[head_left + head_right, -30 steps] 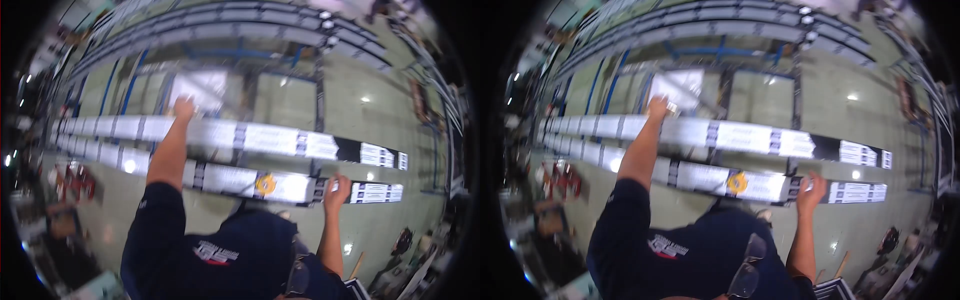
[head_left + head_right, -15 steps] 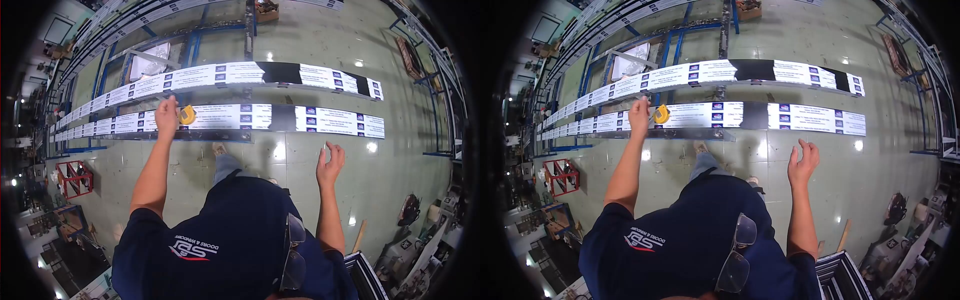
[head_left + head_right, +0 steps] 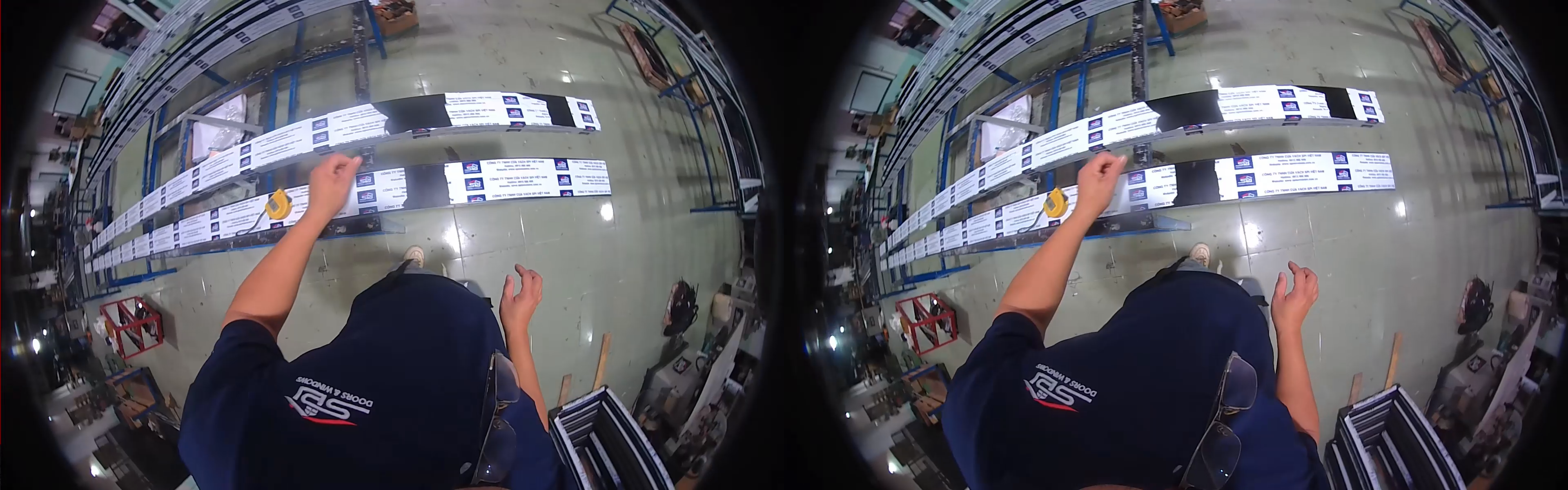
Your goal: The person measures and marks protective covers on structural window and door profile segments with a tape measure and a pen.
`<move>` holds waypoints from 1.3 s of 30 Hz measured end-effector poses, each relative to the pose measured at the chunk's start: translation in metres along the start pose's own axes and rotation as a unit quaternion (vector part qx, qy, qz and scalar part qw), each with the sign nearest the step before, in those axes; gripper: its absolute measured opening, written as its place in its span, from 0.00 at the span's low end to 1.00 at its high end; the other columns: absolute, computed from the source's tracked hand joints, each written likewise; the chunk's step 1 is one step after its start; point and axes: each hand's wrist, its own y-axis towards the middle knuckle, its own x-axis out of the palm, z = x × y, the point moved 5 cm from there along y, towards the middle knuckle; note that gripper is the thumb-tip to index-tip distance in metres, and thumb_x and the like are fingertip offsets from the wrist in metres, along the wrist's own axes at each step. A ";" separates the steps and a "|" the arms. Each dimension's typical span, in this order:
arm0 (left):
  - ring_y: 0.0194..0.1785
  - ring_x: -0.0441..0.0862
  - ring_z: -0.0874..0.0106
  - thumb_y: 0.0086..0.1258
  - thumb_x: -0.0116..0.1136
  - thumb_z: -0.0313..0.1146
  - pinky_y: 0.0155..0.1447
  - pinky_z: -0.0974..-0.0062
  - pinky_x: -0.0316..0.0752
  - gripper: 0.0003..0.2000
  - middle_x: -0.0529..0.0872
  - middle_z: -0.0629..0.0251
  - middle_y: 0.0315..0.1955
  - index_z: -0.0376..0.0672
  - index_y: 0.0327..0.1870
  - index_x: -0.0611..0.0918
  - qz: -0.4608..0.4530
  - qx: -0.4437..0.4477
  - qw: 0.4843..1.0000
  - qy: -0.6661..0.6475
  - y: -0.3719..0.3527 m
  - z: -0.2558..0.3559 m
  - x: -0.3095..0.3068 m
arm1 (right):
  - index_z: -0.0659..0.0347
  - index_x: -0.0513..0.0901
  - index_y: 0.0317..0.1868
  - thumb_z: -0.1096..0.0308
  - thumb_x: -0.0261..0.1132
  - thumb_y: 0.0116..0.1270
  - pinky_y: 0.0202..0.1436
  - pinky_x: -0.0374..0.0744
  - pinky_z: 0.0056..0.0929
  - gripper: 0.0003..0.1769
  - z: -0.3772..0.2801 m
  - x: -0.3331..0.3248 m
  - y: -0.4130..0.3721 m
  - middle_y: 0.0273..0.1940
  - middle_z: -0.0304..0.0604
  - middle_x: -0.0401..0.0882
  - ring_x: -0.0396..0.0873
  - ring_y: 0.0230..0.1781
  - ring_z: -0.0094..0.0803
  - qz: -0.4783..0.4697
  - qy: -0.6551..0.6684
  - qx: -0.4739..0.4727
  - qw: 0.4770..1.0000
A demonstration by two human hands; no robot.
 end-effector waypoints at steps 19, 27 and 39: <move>0.35 0.83 0.56 0.67 0.67 0.38 0.42 0.60 0.76 0.10 0.84 0.59 0.28 0.43 0.29 0.82 0.036 0.109 0.993 0.016 -0.005 0.111 0.199 | 0.63 0.82 0.56 0.73 0.68 0.66 0.53 0.78 0.39 0.17 0.194 -0.063 0.089 0.51 0.52 0.79 0.77 0.51 0.45 -0.045 0.041 0.044 0.997; 0.37 0.84 0.58 0.65 0.67 0.34 0.43 0.60 0.77 0.06 0.86 0.61 0.31 0.44 0.36 0.85 0.227 -0.032 0.966 0.121 -0.076 0.077 0.095 | 0.64 0.81 0.57 0.72 0.66 0.69 0.56 0.76 0.40 0.17 0.254 -0.105 0.253 0.53 0.51 0.80 0.78 0.52 0.46 -0.162 -0.057 -0.152 0.973; 0.66 0.74 0.52 0.60 0.73 0.48 0.66 0.53 0.73 0.31 0.79 0.54 0.62 0.49 0.65 0.79 -0.019 -0.248 0.922 0.297 -0.059 -0.141 -0.102 | 0.59 0.77 0.66 0.71 0.72 0.60 0.74 0.66 0.47 0.31 -0.117 0.004 0.274 0.64 0.58 0.74 0.69 0.68 0.58 -0.247 0.044 -0.379 0.891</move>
